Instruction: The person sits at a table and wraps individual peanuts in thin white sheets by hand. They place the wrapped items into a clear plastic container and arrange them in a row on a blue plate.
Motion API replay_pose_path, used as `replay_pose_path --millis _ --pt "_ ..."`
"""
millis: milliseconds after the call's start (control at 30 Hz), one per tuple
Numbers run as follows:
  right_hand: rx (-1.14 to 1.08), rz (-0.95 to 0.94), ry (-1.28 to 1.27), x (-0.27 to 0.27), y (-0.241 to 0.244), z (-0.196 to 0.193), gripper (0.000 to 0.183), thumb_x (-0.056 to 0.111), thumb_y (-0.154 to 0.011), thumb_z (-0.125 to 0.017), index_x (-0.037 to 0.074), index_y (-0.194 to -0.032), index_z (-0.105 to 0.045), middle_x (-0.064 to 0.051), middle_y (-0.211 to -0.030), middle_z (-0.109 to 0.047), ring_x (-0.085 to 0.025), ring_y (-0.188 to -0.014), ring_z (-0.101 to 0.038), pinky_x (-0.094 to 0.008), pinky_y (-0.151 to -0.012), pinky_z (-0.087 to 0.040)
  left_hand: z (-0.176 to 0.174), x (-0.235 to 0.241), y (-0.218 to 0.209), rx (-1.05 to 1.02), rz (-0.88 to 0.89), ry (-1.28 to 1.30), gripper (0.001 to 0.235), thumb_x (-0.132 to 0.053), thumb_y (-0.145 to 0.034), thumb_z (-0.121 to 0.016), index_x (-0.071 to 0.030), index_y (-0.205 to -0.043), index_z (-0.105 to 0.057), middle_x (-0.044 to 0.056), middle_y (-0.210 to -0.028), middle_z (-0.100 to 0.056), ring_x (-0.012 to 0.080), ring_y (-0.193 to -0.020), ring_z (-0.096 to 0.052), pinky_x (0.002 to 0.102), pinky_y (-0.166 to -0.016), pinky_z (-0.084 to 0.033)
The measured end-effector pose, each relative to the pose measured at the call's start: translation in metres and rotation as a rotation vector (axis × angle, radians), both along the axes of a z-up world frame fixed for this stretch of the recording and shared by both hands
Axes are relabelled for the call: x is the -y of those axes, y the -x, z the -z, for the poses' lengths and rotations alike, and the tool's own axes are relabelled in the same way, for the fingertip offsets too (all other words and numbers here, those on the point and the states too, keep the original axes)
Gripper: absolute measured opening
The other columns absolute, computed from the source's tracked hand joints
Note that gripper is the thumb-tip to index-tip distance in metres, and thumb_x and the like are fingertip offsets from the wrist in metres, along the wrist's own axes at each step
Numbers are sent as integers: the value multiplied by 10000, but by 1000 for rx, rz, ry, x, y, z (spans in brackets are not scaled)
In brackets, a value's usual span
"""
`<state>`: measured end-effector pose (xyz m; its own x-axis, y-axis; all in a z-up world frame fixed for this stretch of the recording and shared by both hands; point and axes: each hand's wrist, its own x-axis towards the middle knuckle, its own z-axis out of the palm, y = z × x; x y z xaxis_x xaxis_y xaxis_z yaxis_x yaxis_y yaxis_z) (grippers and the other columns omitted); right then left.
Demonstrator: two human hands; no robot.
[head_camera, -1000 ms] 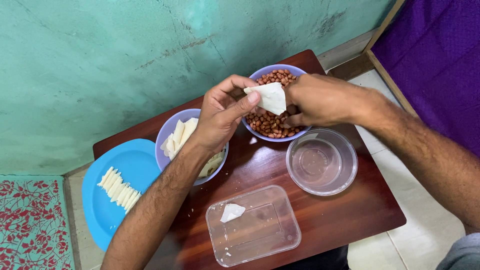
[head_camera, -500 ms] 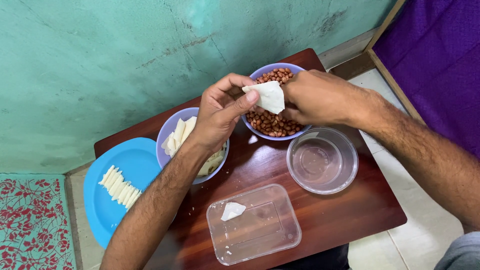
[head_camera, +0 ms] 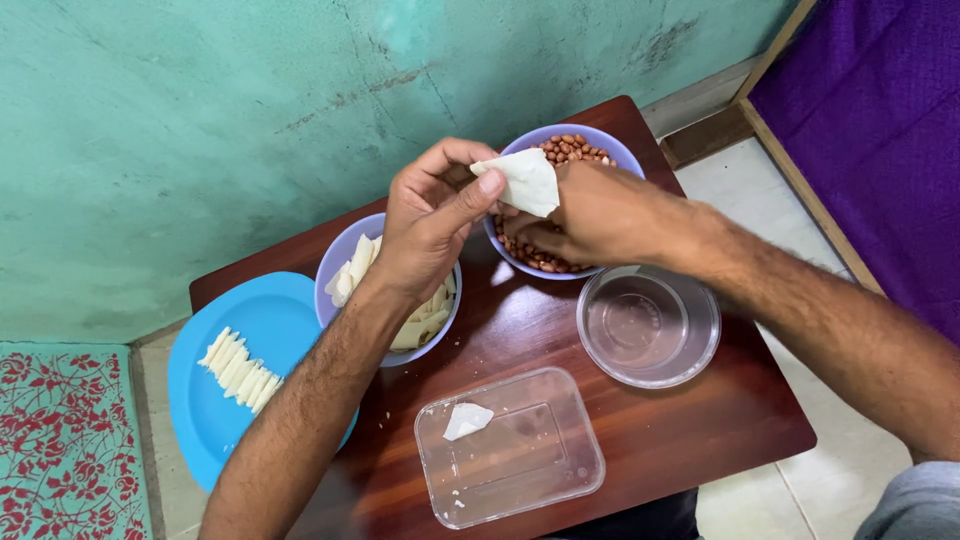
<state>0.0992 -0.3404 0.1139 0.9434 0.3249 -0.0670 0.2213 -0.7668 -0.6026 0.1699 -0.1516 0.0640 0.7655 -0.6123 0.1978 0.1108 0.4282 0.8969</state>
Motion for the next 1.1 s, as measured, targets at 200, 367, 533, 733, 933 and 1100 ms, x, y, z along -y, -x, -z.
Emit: replay_pose_path --millis 200,367,533,733,933,1100 --pt "23 -92 68 -3 -7 28 259 213 -927 -653 184 -1152 -779 -114 -1054 -795 -422 -994 -725 -549 -905 -573 0 -6 4 3 -3 -8 247 -110 -960 -764 35 -1127 -655 127 -989 -705 193 -921 -749 357 -857 -667" --pt "13 -98 45 -3 -6 25 229 231 -900 -716 109 -1092 -734 -117 -960 -801 -388 -902 -753 -513 -832 -600 -3 -9 8 14 -13 -12 245 -111 -959 -764 35 -1123 -658 116 -985 -697 181 -918 -744 349 -852 -666" --pt "-22 -59 50 -3 -8 14 206 263 -890 -741 120 -1038 -734 -80 -901 -813 -344 -849 -772 -473 -797 -607 -5 -13 12 47 -19 -34 242 -108 -949 -776 34 -1113 -669 122 -980 -704 175 -909 -742 347 -840 -663" --pt "243 -76 -104 18 -17 58 212 140 -803 -774 49 -995 -771 -147 -915 -772 -393 -854 -742 -469 -777 -584 -17 -23 24 154 -61 -184 239 -93 -899 -830 17 -1083 -725 88 -918 -733 111 -859 -711 283 -783 -621" --pt "300 99 -236 7 11 12 44 203 -862 -761 219 -898 -741 61 -766 -759 -144 -751 -729 -340 -734 -572 -34 -45 51 436 -95 -327 229 -85 -856 -860 -30 -1065 -784 80 -899 -770 113 -866 -671 321 -807 -584" --pt "302 -112 -250 -13 47 -6 47 184 -831 -752 175 -875 -768 -74 -773 -782 -273 -701 -758 -404 -618 -592 -28 -70 98 1028 -188 -374 108 -82 -912 -772 -116 -1013 -791 80 -929 -771 323 -767 -689 419 -721 -558"
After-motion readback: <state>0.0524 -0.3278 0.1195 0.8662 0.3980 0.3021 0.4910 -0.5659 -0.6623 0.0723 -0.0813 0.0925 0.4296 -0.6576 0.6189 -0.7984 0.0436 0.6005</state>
